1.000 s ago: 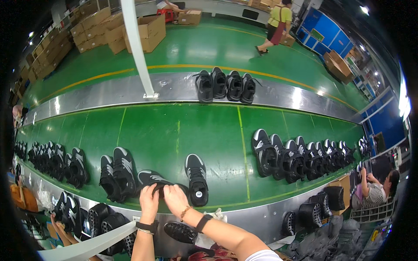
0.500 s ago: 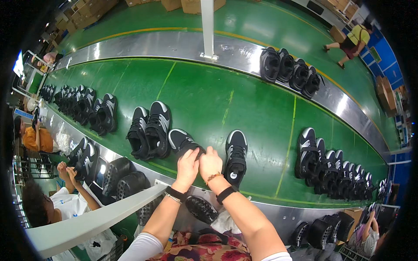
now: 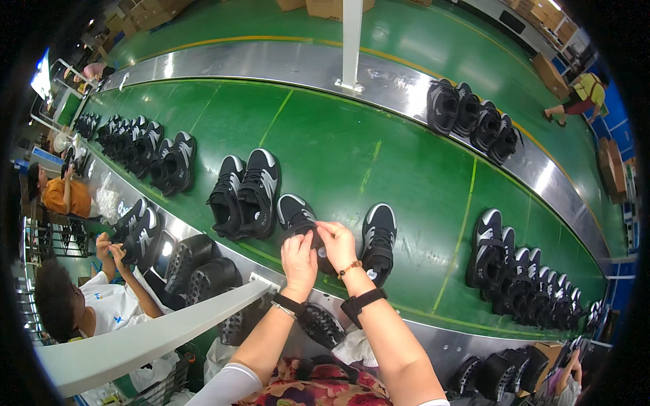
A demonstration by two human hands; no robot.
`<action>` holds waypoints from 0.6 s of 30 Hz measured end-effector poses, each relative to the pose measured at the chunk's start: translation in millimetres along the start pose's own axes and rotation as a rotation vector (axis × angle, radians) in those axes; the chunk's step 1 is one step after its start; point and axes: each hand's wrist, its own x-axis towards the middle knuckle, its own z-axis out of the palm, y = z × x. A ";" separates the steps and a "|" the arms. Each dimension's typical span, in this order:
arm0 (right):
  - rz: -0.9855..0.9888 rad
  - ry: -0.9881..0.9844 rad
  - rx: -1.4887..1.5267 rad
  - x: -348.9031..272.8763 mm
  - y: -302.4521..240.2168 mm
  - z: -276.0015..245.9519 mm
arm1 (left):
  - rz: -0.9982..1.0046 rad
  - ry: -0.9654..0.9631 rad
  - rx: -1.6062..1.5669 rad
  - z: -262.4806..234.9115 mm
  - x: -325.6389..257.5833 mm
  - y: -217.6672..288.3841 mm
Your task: Inspecting and cleaning shoes on a factory assembly line.
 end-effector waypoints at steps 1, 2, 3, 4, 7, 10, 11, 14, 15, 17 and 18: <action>0.020 -0.044 0.025 2.3 1.0 3.5 | -0.020 -0.007 -0.001 -2.2 -0.8 0.4; 0.041 -0.087 0.049 4.1 2.3 5.6 | -0.026 -0.007 0.006 -3.7 -2.1 1.8; 0.084 -0.112 0.033 5.9 4.2 5.0 | -0.038 0.017 -0.035 -4.8 -4.4 3.9; 0.038 -0.119 0.024 8.7 0.9 4.4 | -0.052 0.041 -0.074 -8.0 -5.5 6.5; 0.023 -0.238 -0.018 12.8 -7.7 -1.7 | -0.209 0.162 -0.127 -16.4 -23.5 8.8; -0.021 -0.288 -0.123 21.3 -15.3 -5.4 | -0.440 0.388 -0.121 -11.3 -29.1 -2.3; -0.033 -0.289 -0.168 22.5 -17.0 -4.5 | -0.872 0.326 -0.521 -9.2 -24.6 -8.3; -0.039 -0.288 -0.214 21.5 -17.9 -1.4 | -1.382 0.208 -1.178 -6.7 -22.7 -20.5; -0.053 -0.279 -0.233 22.3 -17.9 -0.3 | -1.368 0.221 -1.284 -2.0 -24.9 -24.9; -0.065 -0.271 -0.253 20.9 -17.8 -0.2 | -1.356 0.234 -1.391 3.2 -28.7 -25.9; -0.061 -0.263 -0.260 19.6 -18.1 -0.5 | -1.372 0.239 -1.397 6.1 -30.8 -24.8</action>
